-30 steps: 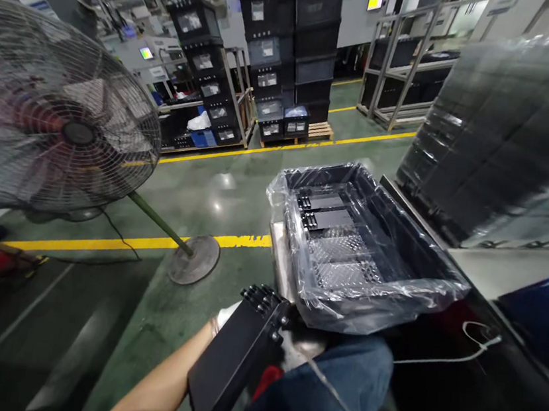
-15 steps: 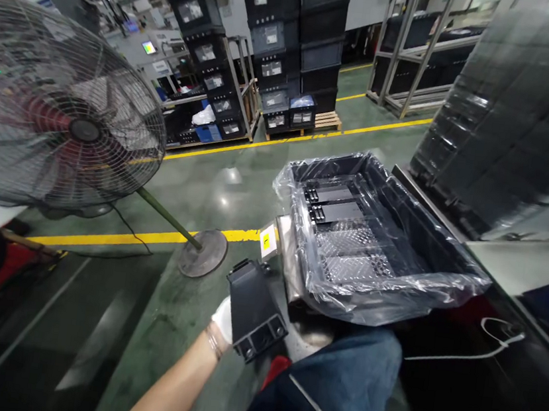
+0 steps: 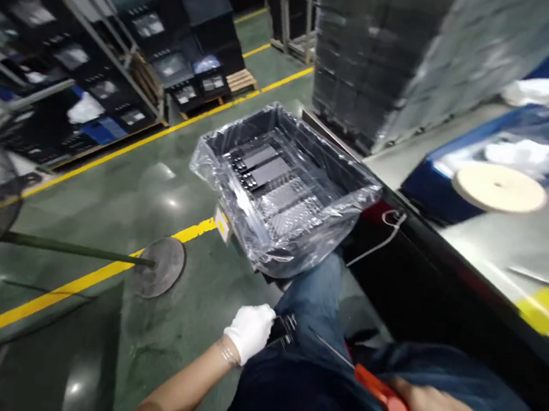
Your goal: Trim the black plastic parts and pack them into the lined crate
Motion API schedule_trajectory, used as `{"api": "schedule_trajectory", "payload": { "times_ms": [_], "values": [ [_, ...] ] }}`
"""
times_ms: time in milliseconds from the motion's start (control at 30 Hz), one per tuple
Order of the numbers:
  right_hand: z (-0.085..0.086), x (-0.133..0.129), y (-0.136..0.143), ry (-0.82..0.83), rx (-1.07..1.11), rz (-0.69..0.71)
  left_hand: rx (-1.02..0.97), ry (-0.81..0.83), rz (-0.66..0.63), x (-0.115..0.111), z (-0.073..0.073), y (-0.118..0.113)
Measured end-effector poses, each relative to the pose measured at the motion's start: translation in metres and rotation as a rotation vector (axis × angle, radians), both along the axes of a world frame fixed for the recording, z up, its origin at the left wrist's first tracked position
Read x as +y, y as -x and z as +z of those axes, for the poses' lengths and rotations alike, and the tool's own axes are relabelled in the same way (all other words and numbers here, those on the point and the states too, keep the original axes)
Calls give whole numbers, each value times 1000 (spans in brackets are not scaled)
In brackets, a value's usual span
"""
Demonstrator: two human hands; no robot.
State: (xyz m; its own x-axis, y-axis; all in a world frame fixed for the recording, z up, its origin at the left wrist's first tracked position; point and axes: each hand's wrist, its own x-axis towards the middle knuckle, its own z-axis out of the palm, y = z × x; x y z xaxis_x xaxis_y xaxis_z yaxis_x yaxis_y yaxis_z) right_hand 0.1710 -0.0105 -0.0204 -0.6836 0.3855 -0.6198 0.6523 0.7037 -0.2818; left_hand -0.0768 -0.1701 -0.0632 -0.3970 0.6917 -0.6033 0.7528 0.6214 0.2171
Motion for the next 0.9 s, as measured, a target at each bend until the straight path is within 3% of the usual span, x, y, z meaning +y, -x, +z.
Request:
{"api": "schedule_trajectory", "payload": {
  "times_ms": [133,400,667,833,900],
  "values": [
    [8,0,30,40,-148,-8,62,53,-82,1,-3,6],
    [-5,-6,53,27,-84,-38,107,82,-92,-9,-10,7],
    [-23,-4,50,-4,-23,-67,90,72,-76,-11,-14,7],
    [-21,-8,21,-9,37,-32,52,51,-29,-11,-19,7],
    [-22,-8,8,-54,158,-20,27,28,31,-12,-23,10]
  ]
}}
